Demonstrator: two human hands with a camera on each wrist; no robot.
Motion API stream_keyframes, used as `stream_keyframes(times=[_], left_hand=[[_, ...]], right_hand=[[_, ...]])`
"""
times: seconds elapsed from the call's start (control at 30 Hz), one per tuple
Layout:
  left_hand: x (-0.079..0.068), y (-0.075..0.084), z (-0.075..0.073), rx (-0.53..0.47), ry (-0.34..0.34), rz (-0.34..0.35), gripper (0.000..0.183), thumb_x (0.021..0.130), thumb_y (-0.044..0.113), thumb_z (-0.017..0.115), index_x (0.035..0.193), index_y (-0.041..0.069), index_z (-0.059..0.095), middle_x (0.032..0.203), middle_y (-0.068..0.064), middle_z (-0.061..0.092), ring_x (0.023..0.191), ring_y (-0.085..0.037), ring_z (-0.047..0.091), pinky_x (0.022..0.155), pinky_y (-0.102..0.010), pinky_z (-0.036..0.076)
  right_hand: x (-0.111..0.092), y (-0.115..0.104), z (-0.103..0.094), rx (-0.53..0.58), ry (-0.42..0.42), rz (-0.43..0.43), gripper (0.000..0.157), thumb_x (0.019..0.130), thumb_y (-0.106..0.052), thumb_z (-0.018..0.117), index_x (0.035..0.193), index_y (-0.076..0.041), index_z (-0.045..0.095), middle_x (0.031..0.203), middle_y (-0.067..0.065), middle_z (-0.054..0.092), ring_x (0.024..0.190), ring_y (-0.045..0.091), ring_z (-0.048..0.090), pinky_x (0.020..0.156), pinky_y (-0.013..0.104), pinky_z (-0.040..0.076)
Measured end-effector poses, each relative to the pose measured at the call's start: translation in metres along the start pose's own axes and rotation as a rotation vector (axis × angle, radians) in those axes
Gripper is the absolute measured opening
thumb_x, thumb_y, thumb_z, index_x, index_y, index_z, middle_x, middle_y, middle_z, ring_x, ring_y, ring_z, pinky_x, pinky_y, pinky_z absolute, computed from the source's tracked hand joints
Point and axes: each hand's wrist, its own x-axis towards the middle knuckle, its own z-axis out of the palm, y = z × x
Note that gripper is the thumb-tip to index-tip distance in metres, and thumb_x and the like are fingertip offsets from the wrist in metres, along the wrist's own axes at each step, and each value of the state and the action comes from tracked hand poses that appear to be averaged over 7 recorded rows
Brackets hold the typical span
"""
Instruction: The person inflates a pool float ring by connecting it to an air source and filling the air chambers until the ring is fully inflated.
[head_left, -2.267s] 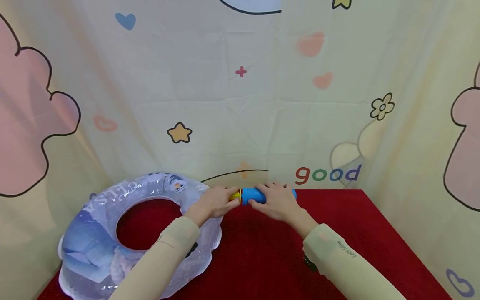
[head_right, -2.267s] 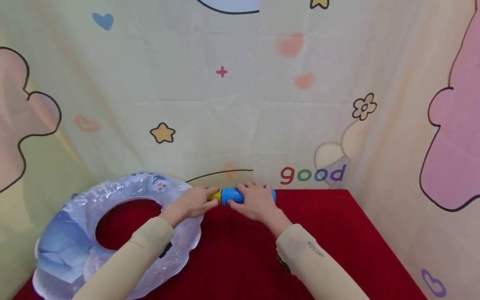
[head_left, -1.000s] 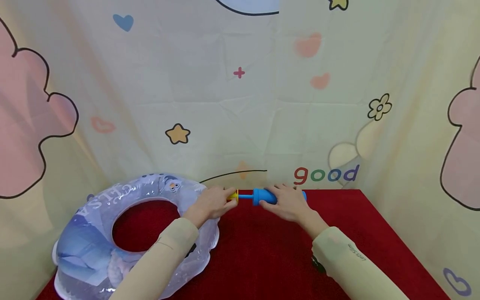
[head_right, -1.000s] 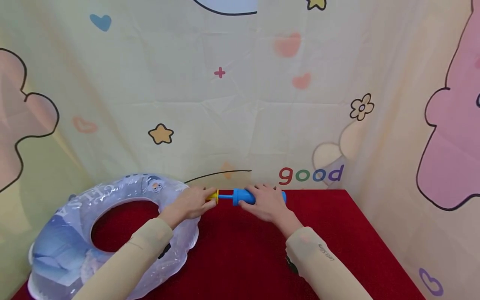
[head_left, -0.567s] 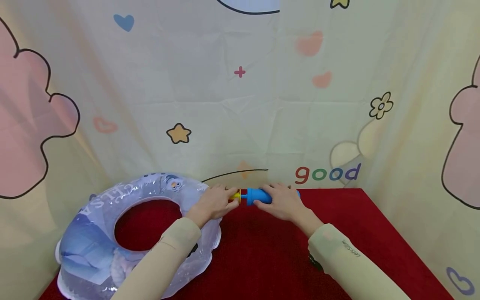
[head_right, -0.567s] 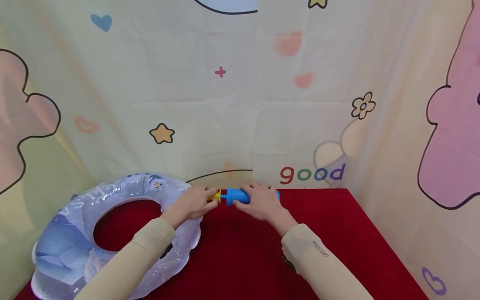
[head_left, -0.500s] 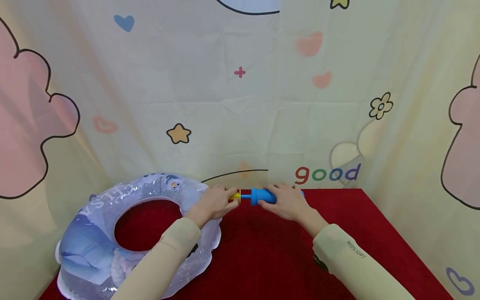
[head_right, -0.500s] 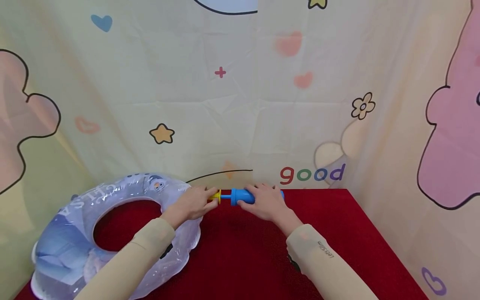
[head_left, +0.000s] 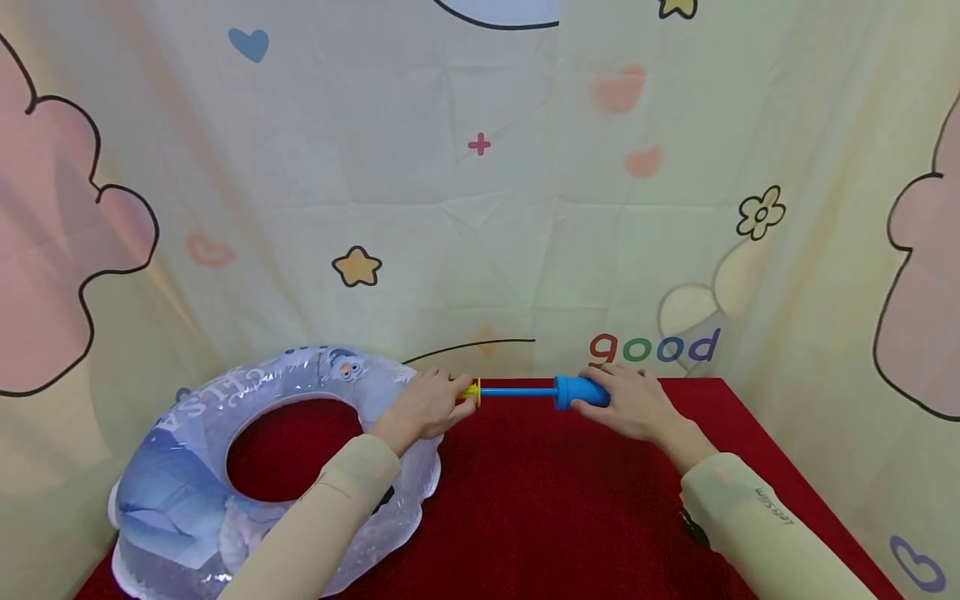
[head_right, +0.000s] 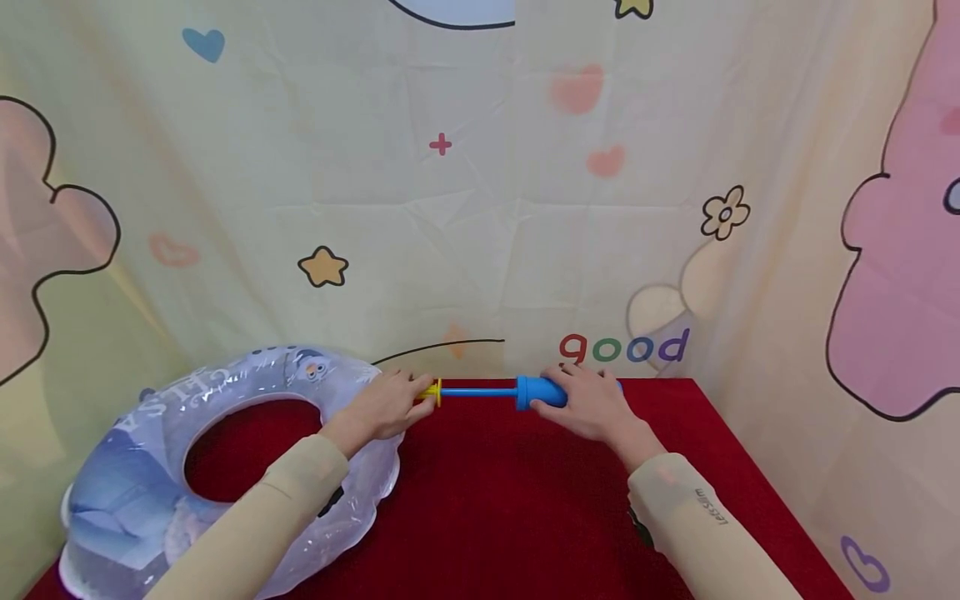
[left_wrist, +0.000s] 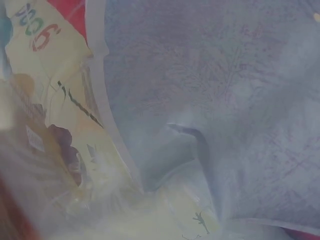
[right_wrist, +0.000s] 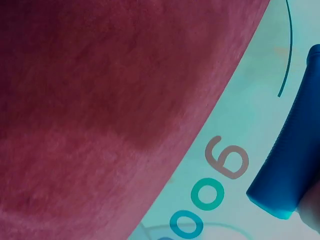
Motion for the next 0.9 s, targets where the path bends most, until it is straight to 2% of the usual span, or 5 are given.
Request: stream_keyframes(times=[0.2, 0.47, 0.67, 0.77, 0.9], left_hand=[[-0.001, 0.002, 0.001, 0.045, -0.025, -0.015, 0.032, 0.105, 0.039, 0.043, 0.126, 0.019, 0.057, 0.103, -0.009, 0.059, 0.099, -0.029, 0.055, 0.085, -0.045, 0.045], [0.002, 0.004, 0.002, 0.053, -0.029, -0.039, 0.029, 0.103, 0.042, 0.042, 0.12, 0.023, 0.055, 0.094, -0.005, 0.055, 0.095, -0.027, 0.053, 0.081, -0.044, 0.044], [0.002, 0.004, 0.002, 0.072, -0.025, -0.042, 0.035, 0.104, 0.042, 0.043, 0.13, 0.022, 0.056, 0.1, -0.009, 0.06, 0.097, -0.028, 0.056, 0.082, -0.046, 0.047], [0.002, 0.003, 0.002, 0.054, -0.034, -0.051, 0.038, 0.103, 0.042, 0.043, 0.133, 0.021, 0.057, 0.101, -0.008, 0.06, 0.096, -0.026, 0.055, 0.081, -0.044, 0.046], [0.003, 0.001, 0.002, 0.008, -0.022, -0.05, 0.036, 0.102, 0.042, 0.045, 0.128, 0.021, 0.059, 0.093, -0.004, 0.058, 0.089, -0.023, 0.052, 0.076, -0.04, 0.044]], right_hand=[[0.007, -0.012, 0.003, 0.002, -0.002, -0.025, 0.059, 0.093, -0.056, 0.062, 0.138, -0.018, 0.061, 0.131, 0.013, 0.063, 0.116, 0.035, 0.058, 0.088, 0.061, 0.041], [0.029, -0.06, 0.013, -0.003, -0.03, -0.018, 0.062, 0.094, -0.058, 0.059, 0.141, -0.019, 0.06, 0.131, 0.012, 0.063, 0.117, 0.034, 0.058, 0.09, 0.062, 0.041], [0.045, -0.094, 0.017, -0.027, -0.054, -0.027, 0.062, 0.095, -0.061, 0.056, 0.141, -0.02, 0.06, 0.131, 0.01, 0.063, 0.112, 0.031, 0.06, 0.087, 0.058, 0.041], [0.048, -0.098, 0.016, -0.032, -0.065, -0.024, 0.062, 0.095, -0.062, 0.056, 0.142, -0.021, 0.06, 0.133, 0.01, 0.062, 0.113, 0.031, 0.059, 0.088, 0.057, 0.041], [0.044, -0.086, 0.012, -0.018, -0.058, -0.026, 0.061, 0.094, -0.06, 0.059, 0.141, -0.021, 0.06, 0.13, 0.01, 0.063, 0.113, 0.03, 0.06, 0.088, 0.059, 0.041]])
